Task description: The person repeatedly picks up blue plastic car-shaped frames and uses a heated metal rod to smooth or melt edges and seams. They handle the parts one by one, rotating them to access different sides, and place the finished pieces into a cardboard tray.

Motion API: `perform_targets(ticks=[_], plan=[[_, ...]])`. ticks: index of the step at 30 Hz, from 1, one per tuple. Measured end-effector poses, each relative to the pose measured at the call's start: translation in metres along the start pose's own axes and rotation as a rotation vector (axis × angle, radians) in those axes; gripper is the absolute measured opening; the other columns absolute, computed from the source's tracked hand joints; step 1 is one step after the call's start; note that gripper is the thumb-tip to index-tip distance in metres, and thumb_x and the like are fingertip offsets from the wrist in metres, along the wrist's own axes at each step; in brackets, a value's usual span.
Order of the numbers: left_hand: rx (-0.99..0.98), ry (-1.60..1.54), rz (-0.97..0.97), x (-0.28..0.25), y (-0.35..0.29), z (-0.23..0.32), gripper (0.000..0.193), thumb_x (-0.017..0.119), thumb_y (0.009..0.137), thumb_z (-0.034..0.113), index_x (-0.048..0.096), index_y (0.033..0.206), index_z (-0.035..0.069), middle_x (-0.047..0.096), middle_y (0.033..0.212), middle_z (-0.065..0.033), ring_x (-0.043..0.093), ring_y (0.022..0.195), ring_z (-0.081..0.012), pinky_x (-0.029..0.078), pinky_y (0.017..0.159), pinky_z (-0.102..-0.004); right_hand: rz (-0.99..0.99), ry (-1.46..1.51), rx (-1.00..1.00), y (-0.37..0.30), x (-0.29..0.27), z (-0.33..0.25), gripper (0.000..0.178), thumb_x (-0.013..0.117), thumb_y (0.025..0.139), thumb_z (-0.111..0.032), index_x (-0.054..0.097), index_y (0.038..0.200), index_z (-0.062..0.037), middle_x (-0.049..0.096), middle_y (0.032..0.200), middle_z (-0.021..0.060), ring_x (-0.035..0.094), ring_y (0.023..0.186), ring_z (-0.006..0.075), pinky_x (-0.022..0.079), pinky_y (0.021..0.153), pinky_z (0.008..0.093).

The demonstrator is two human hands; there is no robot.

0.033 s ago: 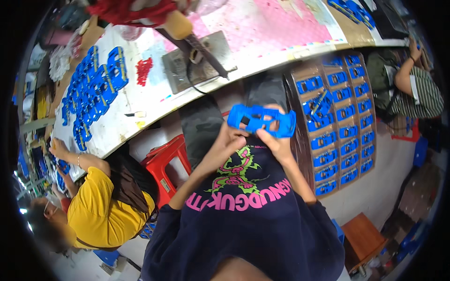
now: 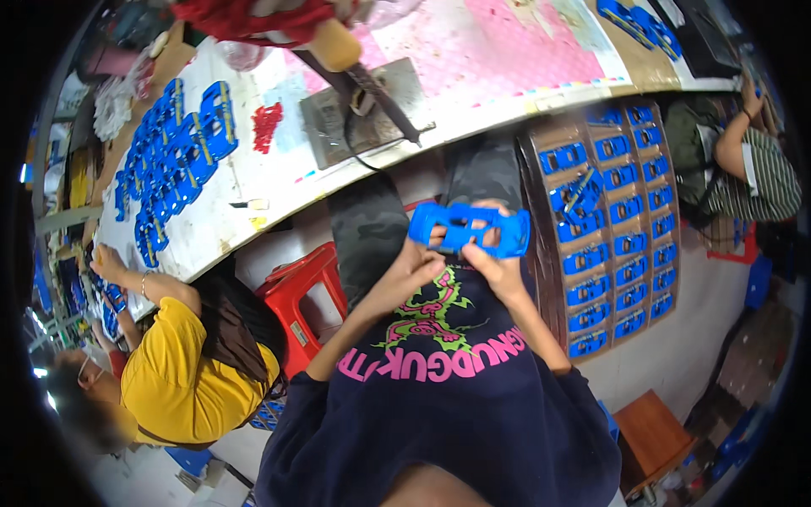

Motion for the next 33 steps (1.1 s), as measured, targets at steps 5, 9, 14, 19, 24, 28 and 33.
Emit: perform_targets(ticks=[5, 9, 14, 19, 24, 28, 33], plan=[[0.03, -0.365, 0.235, -0.015, -0.032, 0.002, 0.054, 0.057, 0.079, 0.02, 0.027, 0.123, 0.006, 0.034, 0.125, -0.0134, 0.041, 0.108, -0.0177, 0.037, 0.087, -0.0317, -0.268, 0.223, 0.332, -0.017, 0.05, 0.014, 0.052, 0.062, 0.073, -0.006, 0.03, 0.114, -0.0011, 0.053, 0.09, 0.0078, 0.055, 0.078, 0.0124, 0.045, 0.069, 0.0234], [0.308, -0.102, 0.494, -0.051, -0.057, 0.035, 0.052, 0.059, 0.078, 0.022, 0.031, 0.119, 0.007, 0.042, 0.119, -0.0135, 0.046, 0.101, -0.0188, 0.039, 0.083, -0.0311, -0.558, 0.124, 0.206, -0.012, 0.089, 0.012, 0.051, 0.063, 0.07, 0.0, 0.036, 0.113, -0.0016, 0.05, 0.094, 0.0086, 0.052, 0.08, 0.0121, 0.043, 0.068, 0.0229], [0.853, -0.324, 0.949, -0.151, -0.066, 0.149, 0.049, 0.053, 0.083, 0.026, 0.032, 0.122, 0.006, 0.044, 0.116, -0.0043, 0.043, 0.101, -0.0144, 0.034, 0.089, -0.0293, -0.645, -0.095, 0.169, -0.014, 0.096, 0.017, 0.042, 0.062, 0.071, -0.001, 0.043, 0.109, -0.0006, 0.048, 0.099, 0.0111, 0.053, 0.073, 0.01, 0.044, 0.063, 0.0223], [0.93, 0.694, 1.276, -0.273, -0.007, 0.28, 0.051, 0.057, 0.081, 0.033, 0.038, 0.107, -0.006, 0.047, 0.103, -0.0154, 0.046, 0.089, -0.0199, 0.036, 0.082, -0.0307, -0.548, -0.244, 0.058, -0.015, 0.085, 0.018, 0.03, 0.061, 0.073, -0.003, 0.049, 0.1, 0.0007, 0.053, 0.092, 0.0084, 0.052, 0.067, 0.0086, 0.043, 0.06, 0.0215], [0.694, 1.376, 1.423, -0.386, 0.075, 0.288, 0.065, 0.063, 0.07, 0.041, 0.042, 0.101, -0.012, 0.045, 0.099, -0.0299, 0.044, 0.094, -0.0409, 0.035, 0.083, -0.0422, -0.445, -0.367, 0.035, -0.013, 0.065, 0.014, 0.028, 0.061, 0.073, -0.007, 0.05, 0.097, 0.0002, 0.054, 0.09, 0.0072, 0.05, 0.065, 0.0078, 0.041, 0.06, 0.0207], [0.349, 1.559, 1.389, -0.396, 0.106, 0.276, 0.068, 0.061, 0.066, 0.047, 0.047, 0.096, -0.013, 0.048, 0.098, -0.0299, 0.047, 0.092, -0.0403, 0.04, 0.08, -0.0436, -0.328, -0.405, 0.05, -0.014, 0.049, 0.011, 0.027, 0.061, 0.073, -0.008, 0.052, 0.098, 0.0002, 0.053, 0.089, 0.0064, 0.049, 0.065, 0.0076, 0.04, 0.061, 0.0204], [-0.087, 1.726, 1.305, -0.419, 0.103, 0.26, 0.063, 0.06, 0.065, 0.05, 0.051, 0.087, -0.008, 0.05, 0.098, -0.0232, 0.05, 0.091, -0.0377, 0.043, 0.076, -0.0432, -0.314, -0.438, 0.045, -0.008, 0.045, 0.01, 0.026, 0.059, 0.074, -0.006, 0.052, 0.097, 0.0015, 0.051, 0.084, 0.0066, 0.048, 0.062, 0.0069, 0.039, 0.059, 0.0205]])
Point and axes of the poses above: each hand's wrist, its own y-axis towards the middle knuckle, its own x-axis out of the palm, z = x × y, the point moved 5 cm from there along y, towards the middle knuckle
